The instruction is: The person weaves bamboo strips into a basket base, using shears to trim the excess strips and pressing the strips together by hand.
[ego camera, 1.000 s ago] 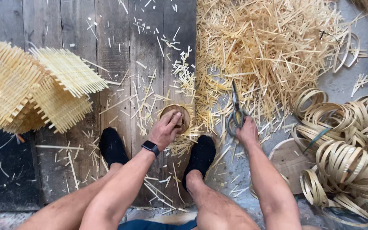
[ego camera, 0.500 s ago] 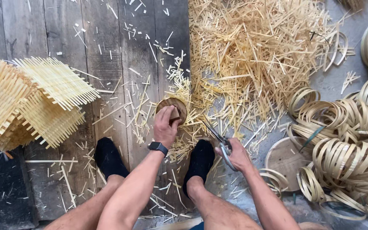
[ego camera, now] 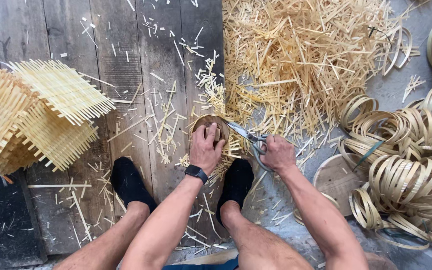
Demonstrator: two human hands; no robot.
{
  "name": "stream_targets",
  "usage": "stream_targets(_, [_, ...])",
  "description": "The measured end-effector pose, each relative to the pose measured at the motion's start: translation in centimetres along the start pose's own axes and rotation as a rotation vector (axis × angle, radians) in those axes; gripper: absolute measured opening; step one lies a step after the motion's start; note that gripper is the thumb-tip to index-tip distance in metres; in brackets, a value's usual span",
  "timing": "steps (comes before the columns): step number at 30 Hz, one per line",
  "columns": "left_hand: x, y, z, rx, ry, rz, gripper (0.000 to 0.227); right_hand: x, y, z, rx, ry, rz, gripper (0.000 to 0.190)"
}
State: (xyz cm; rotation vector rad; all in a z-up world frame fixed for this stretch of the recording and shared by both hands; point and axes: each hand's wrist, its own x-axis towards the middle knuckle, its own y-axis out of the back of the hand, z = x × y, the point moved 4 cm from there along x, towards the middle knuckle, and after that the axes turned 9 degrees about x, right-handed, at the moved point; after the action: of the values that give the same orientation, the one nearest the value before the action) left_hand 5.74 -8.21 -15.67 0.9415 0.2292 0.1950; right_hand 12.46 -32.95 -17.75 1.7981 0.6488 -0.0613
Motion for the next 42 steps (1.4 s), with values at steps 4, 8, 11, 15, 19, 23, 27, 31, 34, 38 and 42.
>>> stream_targets(4, [-0.4,-0.2,0.2,0.086,-0.123,0.025,0.062,1.6,0.8,-2.2,-0.130,0.250,0.201,0.048])
stream_targets(8, [-0.1,-0.2,-0.3,0.059,-0.133,-0.014,0.069,1.8,-1.3,0.2,-0.157,0.125,0.110,0.023])
stream_targets(11, [-0.1,-0.1,-0.5,-0.009,-0.068,-0.034,0.067,1.4,-1.2,0.7,-0.124,0.150,0.090,0.022])
stream_targets(15, [0.1,0.3,-0.3,-0.066,-0.164,-0.069,0.063,1.5,0.0,-1.4,-0.137,0.301,0.321,0.040])
stream_targets(19, [0.7,1.2,0.2,0.098,-0.257,-0.036,0.060,3.1,-3.6,1.3,-0.253,0.146,0.085,0.015])
stream_targets(23, [0.8,2.1,0.3,0.279,-0.228,-0.078,0.060,2.0,-2.0,2.6,-0.197,0.246,0.163,0.024])
stream_targets(27, [0.5,1.4,0.2,0.162,-0.282,-0.029,0.063,2.9,-0.3,-1.2,-0.248,0.221,0.144,0.044])
stream_targets(31, [0.2,1.3,-0.7,0.226,-0.284,-0.037,0.066,3.6,-1.8,-1.2,-0.196,0.154,0.077,0.025])
stream_targets(34, [0.0,2.1,-0.5,0.192,-0.192,0.009,0.063,3.6,-2.2,0.7,-0.222,0.196,0.044,0.018])
stream_targets(38, [-0.2,1.2,-0.9,0.061,-0.048,-0.043,0.056,3.5,-1.0,0.3,-0.214,0.251,0.115,0.028])
stream_targets(42, [-0.4,0.2,-1.0,0.152,-0.178,-0.012,0.055,3.5,-0.8,-2.5,-0.224,0.289,0.263,0.045])
